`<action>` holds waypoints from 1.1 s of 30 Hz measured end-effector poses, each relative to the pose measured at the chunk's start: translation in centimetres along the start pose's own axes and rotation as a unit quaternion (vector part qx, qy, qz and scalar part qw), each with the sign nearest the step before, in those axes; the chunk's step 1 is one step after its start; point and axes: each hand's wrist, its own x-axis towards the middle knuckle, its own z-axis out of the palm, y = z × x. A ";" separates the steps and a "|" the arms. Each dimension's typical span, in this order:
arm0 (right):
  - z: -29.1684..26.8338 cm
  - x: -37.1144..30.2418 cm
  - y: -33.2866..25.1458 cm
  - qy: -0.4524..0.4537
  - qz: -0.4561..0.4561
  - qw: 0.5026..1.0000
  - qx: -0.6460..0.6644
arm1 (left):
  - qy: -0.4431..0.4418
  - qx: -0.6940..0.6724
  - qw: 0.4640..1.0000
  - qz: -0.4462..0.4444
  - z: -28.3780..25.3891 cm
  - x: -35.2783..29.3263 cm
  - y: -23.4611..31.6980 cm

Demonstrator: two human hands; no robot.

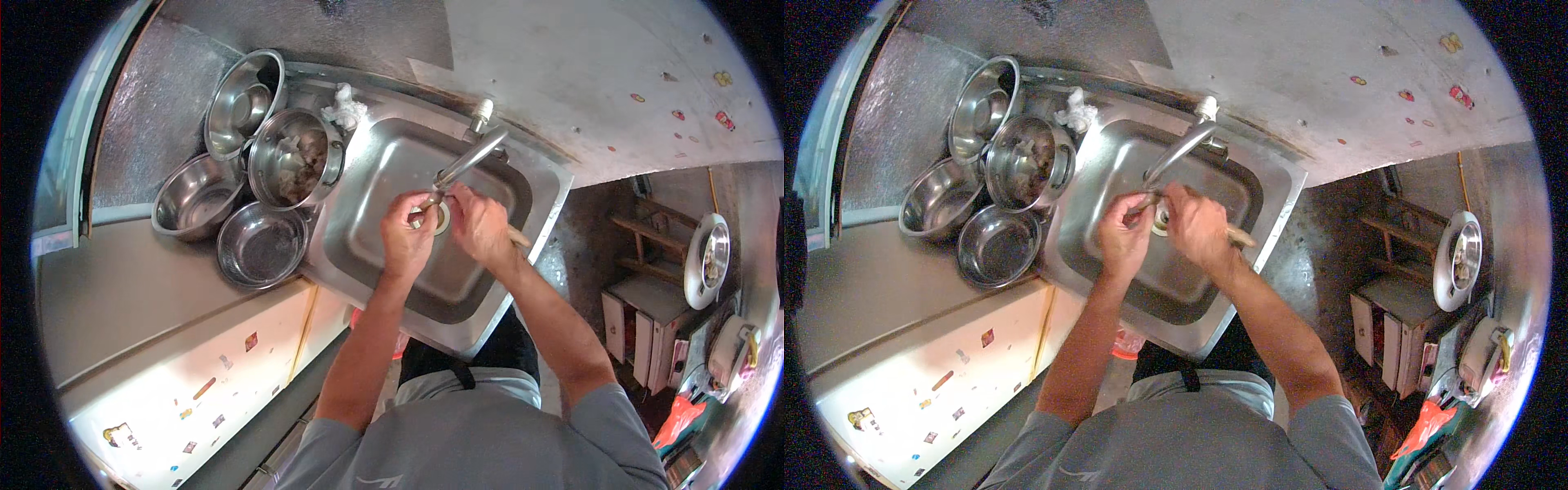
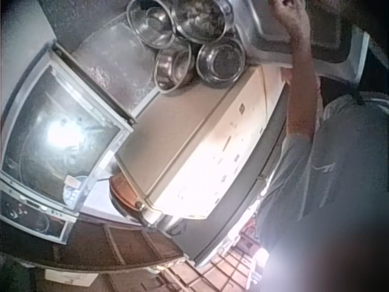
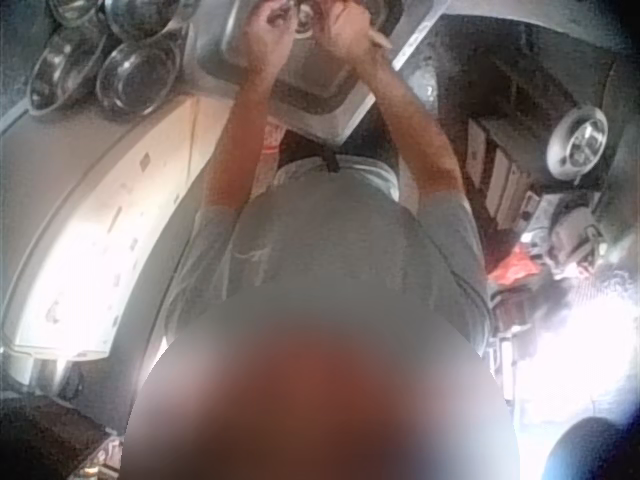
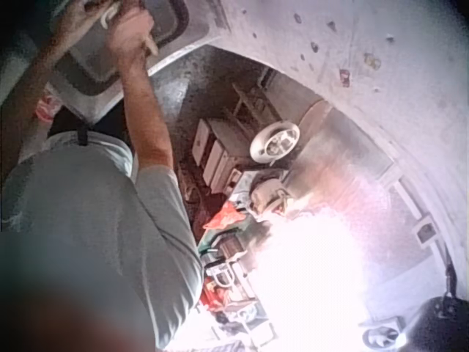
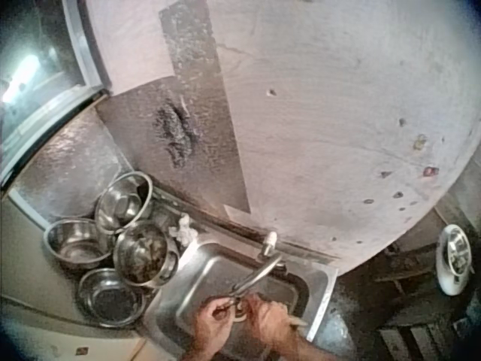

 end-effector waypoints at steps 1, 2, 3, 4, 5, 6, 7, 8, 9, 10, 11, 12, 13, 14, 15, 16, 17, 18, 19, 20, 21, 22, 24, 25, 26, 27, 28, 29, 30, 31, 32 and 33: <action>-0.1 0.2 -0.2 0.000 -0.001 1.000 0.001 | 0.003 0.002 1.000 0.000 -0.1 0.0 0.1; -0.4 0.4 -0.3 -0.012 0.030 0.999 0.000 | 0.005 0.005 1.000 0.000 -0.2 0.0 0.2; -0.5 0.5 -0.5 -0.023 0.061 0.998 -0.001 | 0.007 0.005 1.000 0.001 -0.4 0.0 0.3; -0.5 0.4 -0.8 -0.024 0.061 0.998 -0.001 | 0.007 0.015 1.000 -0.002 -0.5 -0.1 0.5; -0.4 0.1 -1.1 -0.013 0.017 1.000 0.012 | 0.008 0.024 1.000 -0.005 -0.6 -0.2 0.6; -0.4 0.0 -1.3 -0.002 -0.026 0.999 0.024 | 0.008 0.024 1.000 -0.006 -0.8 -0.3 0.5; -0.3 0.2 -1.0 -0.001 -0.027 0.999 0.023 | 0.005 0.021 1.000 -0.011 -0.8 -0.3 0.4; -0.1 0.5 -0.4 -0.013 0.014 1.000 -0.009 | 0.001 0.017 1.000 -0.016 -0.9 -0.3 0.3; 0.0 0.7 0.0 -0.026 0.054 0.997 -0.042 | 0.002 0.017 1.000 -0.015 -0.8 -0.3 0.1; 0.0 0.5 0.1 -0.026 0.053 0.997 -0.042 | 0.006 0.007 0.999 -0.032 -0.8 -0.3 -0.1; 0.0 0.3 0.1 -0.023 0.040 0.999 -0.020 | 0.010 -0.002 0.999 -0.049 -0.8 -0.3 -0.2; 0.1 0.1 0.1 -0.020 0.027 0.999 0.003 | 0.011 -0.002 0.999 -0.049 -0.9 -0.3 -0.4; 0.1 0.0 0.1 -0.020 0.026 0.999 0.002 | 0.005 -0.030 0.997 -0.071 -0.9 -0.2 0.1; 0.2 -0.2 0.0 -0.011 0.031 0.999 0.013 | -0.001 -0.058 0.994 -0.094 -1.0 -0.2 0.4; 0.2 -0.3 0.0 -0.001 0.036 0.999 0.025 | -0.001 -0.058 0.994 -0.094 -0.9 -0.2 0.1; 0.1 -0.5 -0.3 -0.001 0.036 0.999 0.025 | 0.000 -0.051 0.994 -0.101 -1.0 -0.3 -0.2; -0.1 -0.6 -0.6 0.001 -0.003 0.999 0.034 | 0.000 -0.044 0.993 -0.108 -1.0 -0.4 -0.5; -0.2 -0.7 -0.9 0.002 -0.042 0.998 0.042 | 0.001 -0.043 0.993 -0.107 -1.0 -0.5 -0.8; -0.4 -0.7 -1.1 0.003 -0.042 0.998 0.042 | 0.005 -0.071 0.992 -0.100 -0.9 -0.5 -0.8; -0.5 -0.6 -1.2 -0.006 -0.016 1.000 0.021 | 0.009 -0.100 0.991 -0.092 -0.8 -0.6 -0.7; -0.5 -0.5 -1.3 -0.015 0.010 1.000 0.000 | 0.008 -0.099 0.991 -0.092 -0.7 -0.8 -0.6; -0.6 -0.5 -1.1 -0.014 0.010 1.000 0.000 | 0.014 -0.137 0.984 -0.114 -0.6 -0.8 -0.3; -0.7 -0.5 -0.5 -0.011 0.016 1.000 -0.006 | 0.020 -0.174 0.975 -0.135 -0.5 -0.7 -0.4; -0.7 -0.6 -0.7 -0.012 0.016 1.000 -0.005 | 0.012 -0.136 0.984 -0.117 -0.6 -0.8 -0.7; -0.7 -0.8 -1.0 -0.016 -0.014 1.000 -0.007 | 0.005 -0.098 0.990 -0.098 -0.6 -0.8 -1.0; -0.7 -0.9 -1.1 -0.021 -0.045 0.999 -0.008 | 0.005 -0.097 0.990 -0.099 -0.7 -1.0 -1.3; -0.7 -0.8 -1.0 -0.020 -0.045 0.999 -0.009 | 0.007 -0.122 0.986 -0.111 -0.6 -1.1 -1.1; -0.8 -0.6 -0.8 -0.012 -0.014 1.000 -0.011 | 0.008 -0.146 0.982 -0.123 -0.5 -1.1 -0.9; -0.8 -0.5 -0.7 -0.004 0.017 1.000 -0.013 | 0.007 -0.146 0.982 -0.123 -0.4 -1.0 -0.9; -0.7 -0.7 -0.8 -0.004 0.018 1.000 -0.012 | 0.009 -0.133 0.984 -0.117 -0.5 -1.1 -1.1; -0.5 -0.9 -0.8 -0.007 -0.026 1.000 -0.008 | 0.010 -0.119 0.987 -0.110 -0.5 -1.2 -1.3; -0.4 -1.0 -0.9 -0.010 -0.070 0.998 -0.005 | 0.010 -0.118 0.987 -0.110 -0.6 -1.2 -1.7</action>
